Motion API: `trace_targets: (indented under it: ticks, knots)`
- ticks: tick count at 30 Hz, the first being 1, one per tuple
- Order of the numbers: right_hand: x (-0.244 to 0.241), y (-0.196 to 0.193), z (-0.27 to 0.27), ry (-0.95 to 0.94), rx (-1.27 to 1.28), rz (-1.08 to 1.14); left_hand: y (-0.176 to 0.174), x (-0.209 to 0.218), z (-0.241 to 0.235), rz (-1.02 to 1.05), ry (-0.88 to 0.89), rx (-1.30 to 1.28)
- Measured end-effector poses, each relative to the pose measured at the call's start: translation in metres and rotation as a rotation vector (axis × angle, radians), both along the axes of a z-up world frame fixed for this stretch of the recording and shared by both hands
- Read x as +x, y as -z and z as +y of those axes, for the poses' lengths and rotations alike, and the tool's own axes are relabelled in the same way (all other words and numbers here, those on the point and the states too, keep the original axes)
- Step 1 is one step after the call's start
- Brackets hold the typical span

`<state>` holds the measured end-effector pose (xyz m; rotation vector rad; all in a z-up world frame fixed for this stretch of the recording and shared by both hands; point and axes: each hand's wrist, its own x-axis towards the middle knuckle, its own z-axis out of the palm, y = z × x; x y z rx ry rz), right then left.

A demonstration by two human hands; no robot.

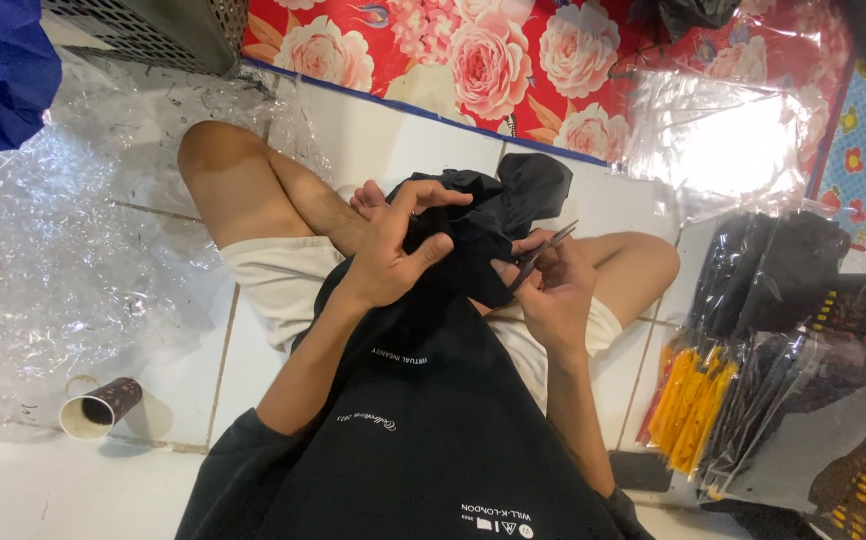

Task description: The person sits on the floor and uses scissors to cut a piece of black fabric. They repeatedly trim the edges and shape the material while holding it in their hands.

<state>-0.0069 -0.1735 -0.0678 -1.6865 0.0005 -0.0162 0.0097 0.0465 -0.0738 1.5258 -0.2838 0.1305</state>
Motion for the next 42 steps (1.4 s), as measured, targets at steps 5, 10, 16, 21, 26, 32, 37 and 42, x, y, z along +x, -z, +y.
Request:
trace_targets:
  ticks: [5,10,16,21,26,32,37,42]
  knots:
    - [-0.005,0.013,0.004,-0.033,0.040,0.013,0.010,-0.005,-0.017,0.045,-0.031,-0.052]
    - [-0.011,0.012,0.006,-0.090,0.020,0.052,0.024,-0.009,-0.031,0.142,-0.148,-0.138]
    - [-0.008,-0.008,-0.009,-0.206,-0.056,0.009,0.011,-0.012,-0.028,0.157,-0.174,-0.167]
    - [-0.007,-0.041,-0.013,-0.272,-0.232,-0.190,-0.007,-0.015,-0.025,0.075,-0.197,-0.092]
    - [-0.014,-0.036,-0.020,-0.307,-0.396,-0.243,-0.013,-0.020,-0.027,-0.003,-0.243,-0.022]
    - [-0.014,-0.044,-0.019,-0.333,-0.597,-0.349,-0.013,-0.019,-0.029,-0.072,-0.288,0.020]
    - [-0.014,-0.046,-0.012,-0.321,-0.680,-0.424,-0.015,-0.019,-0.031,-0.119,-0.316,0.042]
    - [-0.015,-0.053,-0.008,-0.279,-0.872,-0.510,-0.018,-0.018,-0.029,-0.129,-0.346,0.069]
